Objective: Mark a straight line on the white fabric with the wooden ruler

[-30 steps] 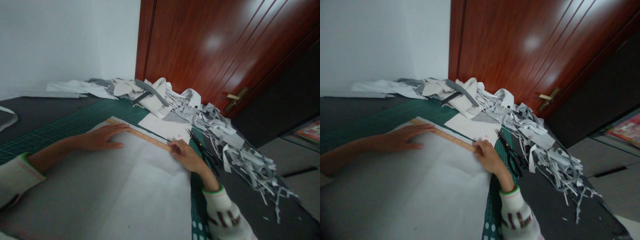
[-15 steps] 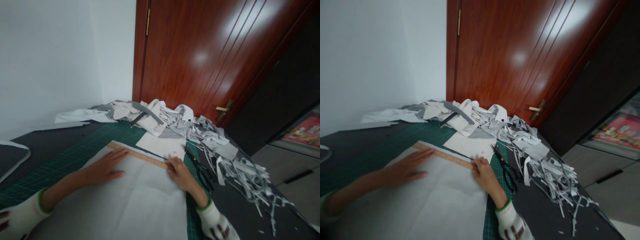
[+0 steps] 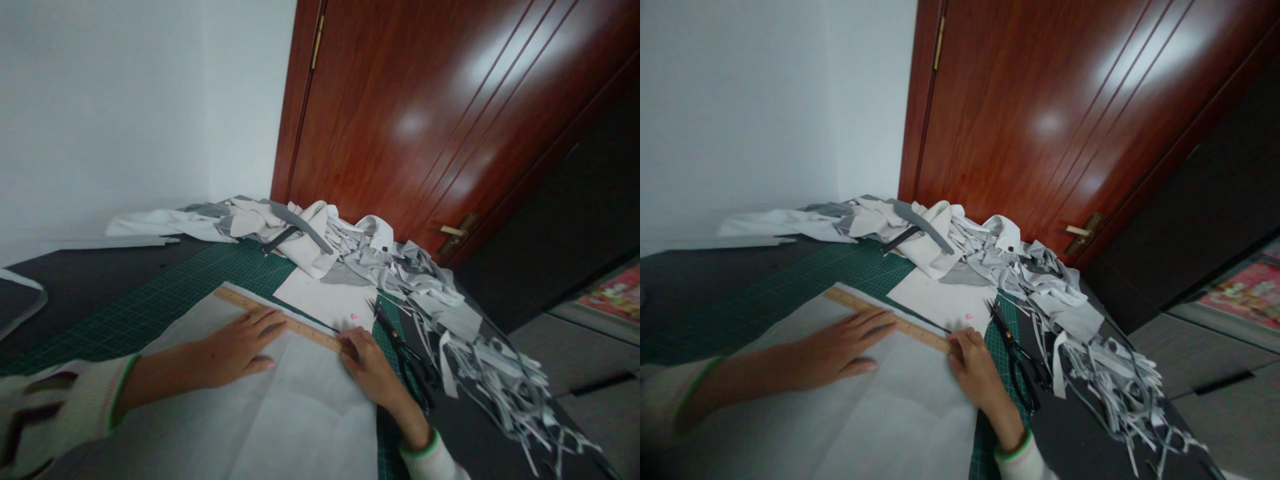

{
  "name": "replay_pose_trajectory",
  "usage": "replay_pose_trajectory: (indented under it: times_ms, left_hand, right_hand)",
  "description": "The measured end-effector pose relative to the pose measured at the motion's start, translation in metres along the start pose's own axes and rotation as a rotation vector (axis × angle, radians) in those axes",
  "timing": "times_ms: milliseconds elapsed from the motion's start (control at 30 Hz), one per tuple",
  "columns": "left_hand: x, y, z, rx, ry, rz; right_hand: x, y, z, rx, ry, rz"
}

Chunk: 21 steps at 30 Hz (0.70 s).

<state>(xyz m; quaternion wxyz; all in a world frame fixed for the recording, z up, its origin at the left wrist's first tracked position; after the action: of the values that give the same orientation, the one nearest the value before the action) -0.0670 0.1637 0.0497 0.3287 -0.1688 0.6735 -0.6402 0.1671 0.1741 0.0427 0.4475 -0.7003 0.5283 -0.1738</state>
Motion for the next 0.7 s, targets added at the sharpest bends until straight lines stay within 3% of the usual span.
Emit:
replay_pose_trajectory:
  times_ms: [233, 467, 600, 700]
  left_hand:
    - [0.005, -0.005, 0.004, 0.002, -0.003, 0.190]
    - [0.008, -0.004, 0.002, -0.015, -0.050, 0.245]
    - [0.008, -0.002, 0.000, -0.035, -0.065, 0.229]
    - [0.010, 0.000, -0.002, -0.051, -0.062, 0.247]
  right_hand:
    - [0.000, 0.000, -0.008, 0.090, 0.007, -0.005]
    - [0.000, -0.002, -0.008, 0.099, 0.047, -0.004]
    - [0.011, -0.021, -0.043, -0.187, -0.002, -0.014]
    - [0.039, -0.036, -0.088, -0.493, -0.194, -0.121]
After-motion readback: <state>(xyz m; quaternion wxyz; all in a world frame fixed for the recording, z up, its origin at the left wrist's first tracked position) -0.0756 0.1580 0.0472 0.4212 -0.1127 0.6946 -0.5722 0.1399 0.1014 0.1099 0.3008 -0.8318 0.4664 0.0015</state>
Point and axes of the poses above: each hand's wrist, its own x-axis away from the middle knuckle, its own y-axis out of the palm, z = x × y, the point moved 7 cm from there along -x, towards the middle knuckle, and after that the axes turned 1 degree about z, right-handed, at the moved point
